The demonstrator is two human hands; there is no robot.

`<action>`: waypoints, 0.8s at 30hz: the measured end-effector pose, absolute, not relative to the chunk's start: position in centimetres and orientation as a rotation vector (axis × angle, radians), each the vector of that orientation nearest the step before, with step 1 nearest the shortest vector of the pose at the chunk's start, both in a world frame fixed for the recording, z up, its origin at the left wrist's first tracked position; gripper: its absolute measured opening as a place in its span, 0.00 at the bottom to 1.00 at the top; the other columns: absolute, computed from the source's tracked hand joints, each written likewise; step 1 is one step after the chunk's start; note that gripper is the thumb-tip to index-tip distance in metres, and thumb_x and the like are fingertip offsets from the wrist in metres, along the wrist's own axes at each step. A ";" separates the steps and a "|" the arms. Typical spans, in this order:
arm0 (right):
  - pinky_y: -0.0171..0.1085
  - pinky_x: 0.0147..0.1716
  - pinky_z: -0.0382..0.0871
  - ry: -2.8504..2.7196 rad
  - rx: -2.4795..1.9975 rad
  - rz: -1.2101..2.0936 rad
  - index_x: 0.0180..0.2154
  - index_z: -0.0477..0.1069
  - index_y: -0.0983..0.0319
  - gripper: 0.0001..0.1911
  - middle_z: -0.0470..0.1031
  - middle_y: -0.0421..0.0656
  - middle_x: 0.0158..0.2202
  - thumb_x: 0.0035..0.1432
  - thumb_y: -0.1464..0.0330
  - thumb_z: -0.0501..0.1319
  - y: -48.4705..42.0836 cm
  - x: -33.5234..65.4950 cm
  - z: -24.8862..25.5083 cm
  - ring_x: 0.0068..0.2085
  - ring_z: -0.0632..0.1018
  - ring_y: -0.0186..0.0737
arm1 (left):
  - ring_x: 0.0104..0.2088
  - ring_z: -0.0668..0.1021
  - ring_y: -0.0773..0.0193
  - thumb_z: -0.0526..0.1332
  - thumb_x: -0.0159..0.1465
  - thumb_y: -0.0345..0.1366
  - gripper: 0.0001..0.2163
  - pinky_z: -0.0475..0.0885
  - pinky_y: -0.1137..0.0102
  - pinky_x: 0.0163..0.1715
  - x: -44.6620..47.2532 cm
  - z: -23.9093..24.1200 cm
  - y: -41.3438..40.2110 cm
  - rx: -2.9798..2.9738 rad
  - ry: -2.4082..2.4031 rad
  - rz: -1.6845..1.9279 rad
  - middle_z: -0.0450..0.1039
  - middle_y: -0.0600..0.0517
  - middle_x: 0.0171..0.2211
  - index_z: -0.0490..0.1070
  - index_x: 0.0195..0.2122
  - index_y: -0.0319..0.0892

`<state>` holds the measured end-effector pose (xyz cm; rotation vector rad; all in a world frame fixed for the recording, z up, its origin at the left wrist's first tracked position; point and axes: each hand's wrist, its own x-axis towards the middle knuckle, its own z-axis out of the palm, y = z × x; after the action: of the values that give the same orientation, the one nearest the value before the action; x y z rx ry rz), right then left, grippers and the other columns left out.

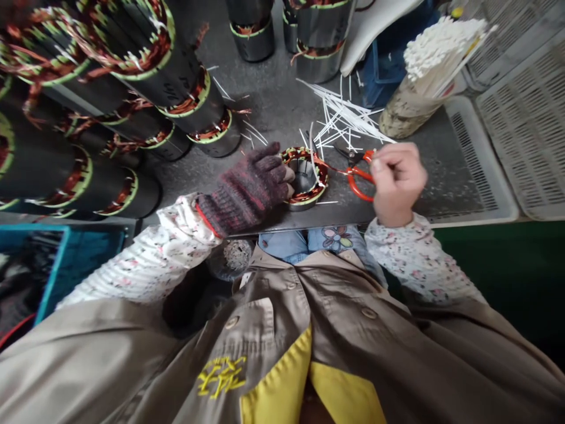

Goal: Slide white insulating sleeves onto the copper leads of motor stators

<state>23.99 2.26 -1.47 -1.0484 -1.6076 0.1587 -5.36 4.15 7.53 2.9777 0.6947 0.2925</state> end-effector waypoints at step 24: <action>0.40 0.30 0.78 -1.534 -0.962 0.222 0.41 0.80 0.54 0.07 0.84 0.39 0.33 0.63 0.72 0.66 -4.8 24.7 -1.3 0.31 0.83 0.39 | 0.45 0.85 0.51 0.67 0.67 0.52 0.20 0.76 0.44 0.61 -1.7 0.8 0.1 2.839 1.161 1.145 0.83 0.44 0.45 0.70 0.48 0.41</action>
<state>24.70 -4.78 -1.35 -0.9618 -1.5340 0.2216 -1.67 0.06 0.78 2.8389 1.1608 1.1451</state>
